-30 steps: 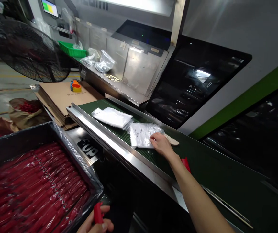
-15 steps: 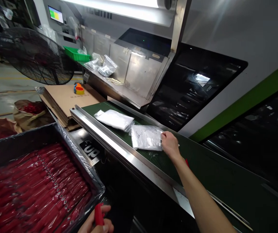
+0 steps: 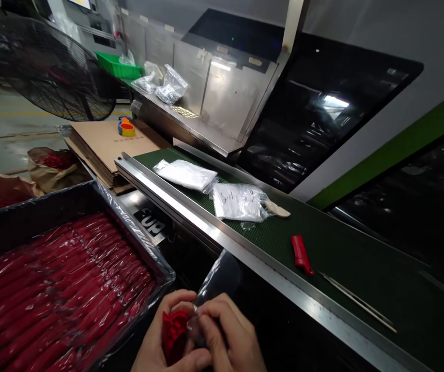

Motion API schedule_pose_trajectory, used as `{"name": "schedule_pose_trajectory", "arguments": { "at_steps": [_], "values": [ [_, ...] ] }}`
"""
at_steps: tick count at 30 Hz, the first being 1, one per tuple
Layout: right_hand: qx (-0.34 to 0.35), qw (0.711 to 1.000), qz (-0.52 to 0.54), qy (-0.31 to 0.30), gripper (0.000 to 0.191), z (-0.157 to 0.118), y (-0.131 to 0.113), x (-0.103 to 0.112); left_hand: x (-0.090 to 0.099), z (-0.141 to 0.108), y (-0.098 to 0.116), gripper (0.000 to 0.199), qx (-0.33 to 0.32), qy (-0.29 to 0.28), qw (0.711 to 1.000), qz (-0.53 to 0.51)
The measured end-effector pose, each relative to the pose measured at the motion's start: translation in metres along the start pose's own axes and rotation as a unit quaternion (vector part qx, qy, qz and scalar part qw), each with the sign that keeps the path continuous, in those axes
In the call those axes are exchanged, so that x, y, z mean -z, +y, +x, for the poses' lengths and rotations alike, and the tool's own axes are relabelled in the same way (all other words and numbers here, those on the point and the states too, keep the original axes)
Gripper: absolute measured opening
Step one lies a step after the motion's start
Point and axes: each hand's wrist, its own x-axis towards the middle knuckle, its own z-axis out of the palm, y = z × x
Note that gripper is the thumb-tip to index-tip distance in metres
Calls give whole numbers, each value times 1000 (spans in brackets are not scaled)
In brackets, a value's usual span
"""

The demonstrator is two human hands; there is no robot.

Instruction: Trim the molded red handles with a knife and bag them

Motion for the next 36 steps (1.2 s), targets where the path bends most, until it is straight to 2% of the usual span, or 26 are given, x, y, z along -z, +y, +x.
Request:
{"name": "schedule_pose_trajectory", "arguments": {
  "at_steps": [3, 5, 8, 11, 17, 20, 22, 24, 26, 28, 30, 32, 34, 36],
  "values": [
    [-103, 986, 116, 62, 29, -20, 5, -18, -4, -4, 2, 56, 33, -17, 999, 36],
    [-133, 979, 123, 96, 31, -28, 8, -18, -4, -7, 2, 44, 54, -20, 996, 74],
    [-126, 982, 87, 114, 32, -36, 13, -13, -5, -12, 0, 29, 41, -19, 991, 128],
    [-130, 976, 62, 163, 31, -42, 19, -8, -7, -15, -4, 21, 19, -6, 982, 187],
    [-100, 961, 4, 257, 24, -53, 28, 2, -10, -12, -8, 20, -21, -5, 960, 278],
    [-61, 950, -28, 305, 17, -63, 23, 9, -9, -10, -7, 23, -59, -24, 933, 356],
    [-5, 962, -65, 264, 18, -70, 17, 13, -7, -11, -8, 33, -87, -53, 904, 414],
    [56, 977, -120, 167, 27, -77, 12, 14, -6, -15, -11, 46, -123, -95, 873, 462],
    [94, 979, -156, 90, 32, -82, 9, 14, -6, -19, -15, 57, -158, -140, 844, 494],
    [92, 982, -140, 85, 28, -87, 8, 13, -7, -22, -19, 60, -181, -168, 819, 518],
    [82, 982, -113, 128, 22, -94, 9, 15, -7, -21, -22, 61, -190, -175, 804, 536],
    [62, 970, -120, 205, 17, -104, 11, 19, -7, -16, -25, 60, -187, -163, 799, 548],
    [42, 942, -157, 295, 15, -118, 12, 26, -5, -7, -28, 50, -171, -130, 807, 551],
    [34, 911, -198, 361, 16, -135, 15, 31, -2, 3, -30, 30, -140, -91, 821, 545]
  ]
}}
